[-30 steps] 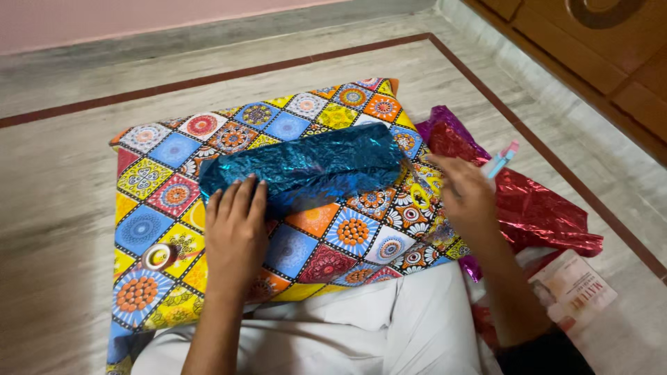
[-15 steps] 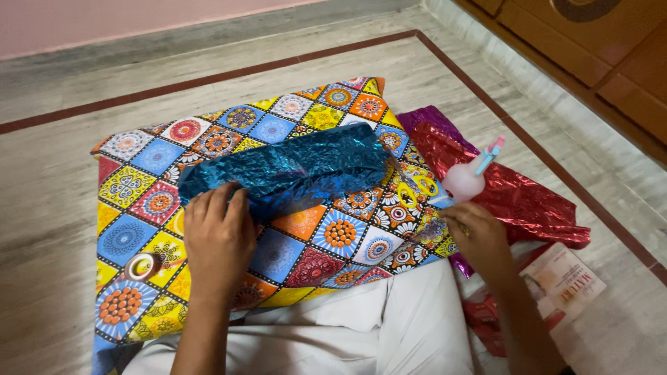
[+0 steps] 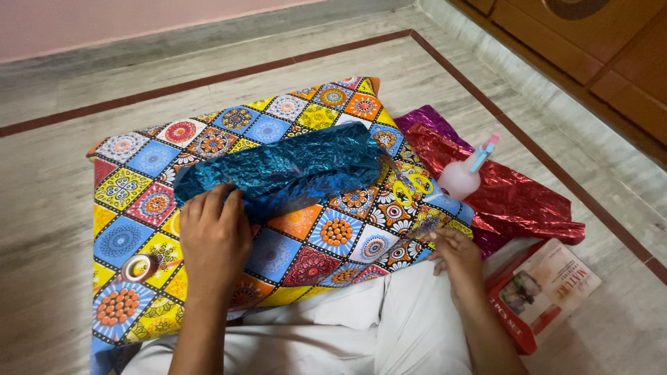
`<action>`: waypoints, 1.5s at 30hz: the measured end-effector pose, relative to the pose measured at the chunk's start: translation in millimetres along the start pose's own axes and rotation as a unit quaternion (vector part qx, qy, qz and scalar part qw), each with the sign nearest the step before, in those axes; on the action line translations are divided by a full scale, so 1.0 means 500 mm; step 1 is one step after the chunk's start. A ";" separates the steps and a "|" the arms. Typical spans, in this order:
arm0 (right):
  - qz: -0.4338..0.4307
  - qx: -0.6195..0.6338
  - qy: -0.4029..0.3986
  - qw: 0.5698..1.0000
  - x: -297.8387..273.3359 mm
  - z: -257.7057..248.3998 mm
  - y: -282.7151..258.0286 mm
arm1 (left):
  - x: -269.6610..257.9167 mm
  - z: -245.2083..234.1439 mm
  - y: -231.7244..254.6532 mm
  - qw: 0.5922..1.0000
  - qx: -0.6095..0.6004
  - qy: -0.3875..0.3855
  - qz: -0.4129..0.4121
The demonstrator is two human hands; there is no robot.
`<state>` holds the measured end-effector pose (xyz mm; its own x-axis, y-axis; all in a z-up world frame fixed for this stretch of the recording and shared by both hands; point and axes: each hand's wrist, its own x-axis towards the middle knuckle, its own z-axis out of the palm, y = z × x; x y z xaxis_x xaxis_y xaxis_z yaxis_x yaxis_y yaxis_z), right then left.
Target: The person wraps a rectangular box with shiny blue wrapping paper. They place the box on the paper, fold the paper around it, and secure the folds with tape. The person uses scissors to cut the tape and adjusts the paper to fit the box.
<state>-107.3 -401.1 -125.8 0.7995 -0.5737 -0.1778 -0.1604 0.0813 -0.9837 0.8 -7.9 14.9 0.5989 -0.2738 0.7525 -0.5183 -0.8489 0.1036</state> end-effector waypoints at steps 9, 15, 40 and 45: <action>0.016 0.054 0.017 0.998 0.015 0.022 -0.009 | 0.002 -0.002 0.000 1.000 0.001 -0.003 -0.004; 0.001 0.116 -0.019 0.993 0.006 0.001 -0.013 | 0.001 -0.005 0.000 1.000 -0.006 -0.002 -0.005; -0.135 0.066 -0.145 0.978 0.037 0.031 -0.288 | -0.019 -0.019 -0.050 0.999 -0.030 -0.017 -0.002; -0.162 0.050 -0.133 0.977 -0.031 0.166 -0.286 | -0.020 -0.017 -0.047 0.998 -0.062 -0.010 0.007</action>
<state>-48.5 -336.1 15.4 0.9229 -0.3521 0.1556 0.1723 0.0165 -0.9849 1.7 18.8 10.4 0.6016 -0.2955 0.7421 -0.5984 -0.7821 0.1737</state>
